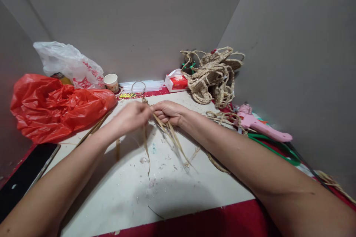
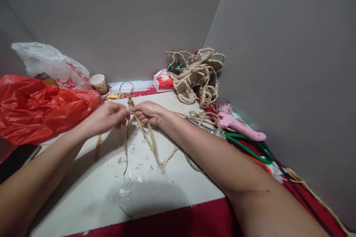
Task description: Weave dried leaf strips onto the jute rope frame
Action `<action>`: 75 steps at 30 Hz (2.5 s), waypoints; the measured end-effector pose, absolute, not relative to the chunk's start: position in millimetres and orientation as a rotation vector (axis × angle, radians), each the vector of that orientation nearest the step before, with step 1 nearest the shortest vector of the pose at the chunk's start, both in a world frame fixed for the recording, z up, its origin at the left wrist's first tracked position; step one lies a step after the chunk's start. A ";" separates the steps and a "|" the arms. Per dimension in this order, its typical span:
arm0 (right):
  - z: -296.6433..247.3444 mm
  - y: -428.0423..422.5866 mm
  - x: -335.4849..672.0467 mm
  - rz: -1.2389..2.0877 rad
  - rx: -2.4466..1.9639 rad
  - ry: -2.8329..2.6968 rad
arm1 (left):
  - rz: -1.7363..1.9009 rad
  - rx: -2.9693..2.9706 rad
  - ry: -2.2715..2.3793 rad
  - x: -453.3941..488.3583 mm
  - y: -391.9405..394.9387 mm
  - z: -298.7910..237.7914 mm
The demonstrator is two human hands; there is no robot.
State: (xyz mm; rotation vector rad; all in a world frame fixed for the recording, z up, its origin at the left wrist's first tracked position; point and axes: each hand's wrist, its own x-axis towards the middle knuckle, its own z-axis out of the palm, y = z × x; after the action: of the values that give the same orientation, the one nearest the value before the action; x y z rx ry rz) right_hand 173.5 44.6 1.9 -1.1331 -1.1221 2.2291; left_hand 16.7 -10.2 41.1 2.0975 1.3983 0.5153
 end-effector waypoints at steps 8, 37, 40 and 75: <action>4.5 46.0 175.8 2.282 -1.063 -1.226 | 0.767 1.087 1.103 17.2 17.1 3.0; 22.6 17.2 172.1 1.375 -1.381 -2.116 | 0.734 1.266 1.270 22.5 11.0 -5.1; 15.4 8.0 161.9 1.418 -1.404 -2.114 | 0.766 1.151 1.205 23.0 8.3 -6.0; 1.9 32.4 167.1 1.913 -1.360 -1.499 | 0.559 1.878 1.373 4.0 9.7 11.9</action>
State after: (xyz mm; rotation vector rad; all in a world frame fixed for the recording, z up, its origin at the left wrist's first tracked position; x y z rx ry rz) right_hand 167.1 32.4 1.9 -1.3604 -1.4992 1.9128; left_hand 4.0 9.7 11.9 1.8785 1.3729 0.5591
